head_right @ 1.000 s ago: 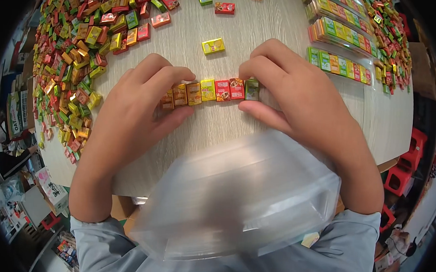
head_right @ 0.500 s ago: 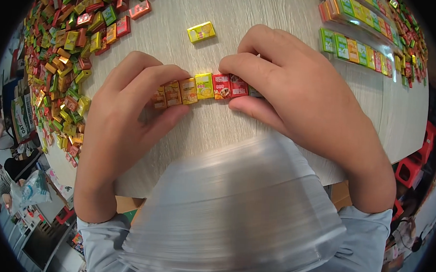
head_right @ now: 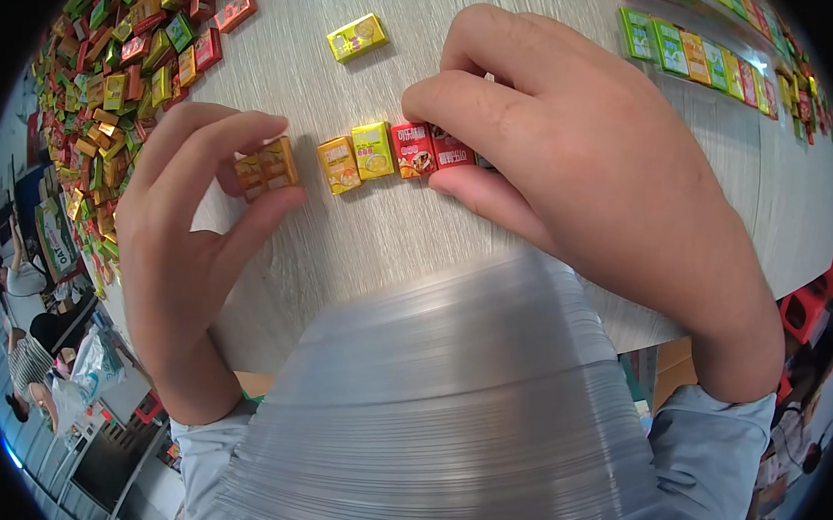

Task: Packing small colorful wrapped boxes into a clear plastic container.

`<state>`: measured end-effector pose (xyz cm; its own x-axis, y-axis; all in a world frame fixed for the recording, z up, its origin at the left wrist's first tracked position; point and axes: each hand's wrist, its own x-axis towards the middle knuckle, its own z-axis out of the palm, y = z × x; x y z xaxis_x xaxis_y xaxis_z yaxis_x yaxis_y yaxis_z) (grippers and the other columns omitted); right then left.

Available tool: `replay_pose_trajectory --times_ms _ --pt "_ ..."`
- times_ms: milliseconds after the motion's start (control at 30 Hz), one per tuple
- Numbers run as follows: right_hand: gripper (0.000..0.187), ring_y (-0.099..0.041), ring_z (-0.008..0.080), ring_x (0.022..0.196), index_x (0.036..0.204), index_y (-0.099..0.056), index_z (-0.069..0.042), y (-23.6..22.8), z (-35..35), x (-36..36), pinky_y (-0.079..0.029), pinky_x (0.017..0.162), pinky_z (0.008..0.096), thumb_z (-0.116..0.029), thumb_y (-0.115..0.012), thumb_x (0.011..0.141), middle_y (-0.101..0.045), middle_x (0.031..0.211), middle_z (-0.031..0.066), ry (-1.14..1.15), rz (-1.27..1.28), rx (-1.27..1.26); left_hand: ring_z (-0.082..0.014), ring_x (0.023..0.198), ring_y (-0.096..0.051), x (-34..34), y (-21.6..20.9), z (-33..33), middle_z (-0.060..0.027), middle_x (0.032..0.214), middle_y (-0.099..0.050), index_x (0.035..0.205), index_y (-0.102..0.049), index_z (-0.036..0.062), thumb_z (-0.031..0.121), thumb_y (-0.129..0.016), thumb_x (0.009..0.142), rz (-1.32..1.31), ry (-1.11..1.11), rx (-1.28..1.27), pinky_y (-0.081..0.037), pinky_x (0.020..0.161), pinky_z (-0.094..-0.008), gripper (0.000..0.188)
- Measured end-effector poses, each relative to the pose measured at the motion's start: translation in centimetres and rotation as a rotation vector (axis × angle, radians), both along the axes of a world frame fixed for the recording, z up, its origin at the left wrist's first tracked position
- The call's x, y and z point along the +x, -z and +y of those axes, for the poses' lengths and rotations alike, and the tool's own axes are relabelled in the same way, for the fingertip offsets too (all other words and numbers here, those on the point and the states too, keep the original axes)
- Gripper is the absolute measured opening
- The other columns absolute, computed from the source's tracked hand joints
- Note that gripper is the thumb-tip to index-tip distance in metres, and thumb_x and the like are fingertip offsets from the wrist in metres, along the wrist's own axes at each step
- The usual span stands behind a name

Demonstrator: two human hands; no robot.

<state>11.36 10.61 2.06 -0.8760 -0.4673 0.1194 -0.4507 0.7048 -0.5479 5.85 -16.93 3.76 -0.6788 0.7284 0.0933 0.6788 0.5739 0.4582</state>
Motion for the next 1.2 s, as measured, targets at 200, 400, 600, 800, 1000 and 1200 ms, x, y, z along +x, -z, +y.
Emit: replay_pose_trajectory --times_ms 200,400,600,800,1000,1200 --pt "0.038 -0.064 0.0279 0.095 0.114 -0.07 -0.003 -0.2 0.2 0.2 -0.054 0.081 0.0369 -0.011 -0.084 0.08 -0.061 0.106 0.0102 0.01 -0.011 0.018 -0.0163 0.079 -0.06 0.1 0.1 0.1 -0.009 0.101 -0.067 0.114 -0.073 -0.0001 0.003 -0.092 0.069 0.037 -0.064 0.123 -0.051 0.068 -0.0289 0.049" --pt "0.038 -0.064 0.029 0.094 0.115 -0.07 -0.003 0.0 0.3 0.3 -0.054 0.081 0.0378 -0.01 -0.082 0.08 -0.061 0.106 0.0107 0.023 -0.005 0.005 -0.0157 0.079 -0.061 0.3 -0.1 0.2 -0.0089 0.102 -0.067 0.116 -0.074 -0.0002 0.004 -0.093 0.068 0.025 -0.071 0.081 -0.052 0.068 -0.0276 0.052" --pt "0.035 -0.063 0.0305 0.093 0.114 -0.068 -0.002 -0.2 0.1 0.4 -0.053 0.081 0.0394 -0.009 -0.079 0.082 -0.061 0.106 0.0115 0.021 0.029 0.002 -0.0158 0.082 -0.063 0.3 0.9 1.3 -0.0107 0.106 -0.07 0.119 -0.073 -0.0027 0.003 -0.094 0.068 0.095 0.031 0.262 -0.052 0.069 -0.0271 0.055" --pt "0.03 -0.062 0.0327 0.095 0.111 -0.065 -0.001 -0.6 0.5 1.3 -0.052 0.081 0.041 -0.007 -0.075 0.083 -0.06 0.105 0.0123 0.13 -0.031 0.017 -0.0157 0.082 -0.064 0.2 1.5 2.9 -0.0132 0.111 -0.071 0.118 -0.073 -0.0033 -0.002 -0.092 0.07 0.103 0.112 0.329 -0.054 0.071 -0.0285 0.051" --pt "0.031 -0.061 0.0341 0.098 0.113 -0.064 -0.001 -0.9 0.5 1.5 -0.05 0.084 0.0437 -0.008 -0.074 0.084 -0.058 0.107 0.013 0.112 -0.009 0.081 -0.015 0.08 -0.066 0.2 1.4 4.0 -0.0117 0.108 -0.073 0.12 -0.073 -0.0019 -0.001 -0.093 0.07 0.197 0.17 0.233 -0.054 0.07 -0.0279 0.053" --pt "0.032 -0.062 0.0345 0.099 0.115 -0.064 -0.002 -0.7 0.5 1.6 -0.051 0.086 0.0429 -0.01 -0.074 0.086 -0.059 0.109 0.0133 0.116 0.022 0.106 -0.015 0.078 -0.064 0.6 1.1 3.1 -0.0102 0.103 -0.073 0.117 -0.074 -0.0012 0.002 -0.094 0.07 0.116 0.075 0.328 -0.053 0.068 -0.0276 0.051"
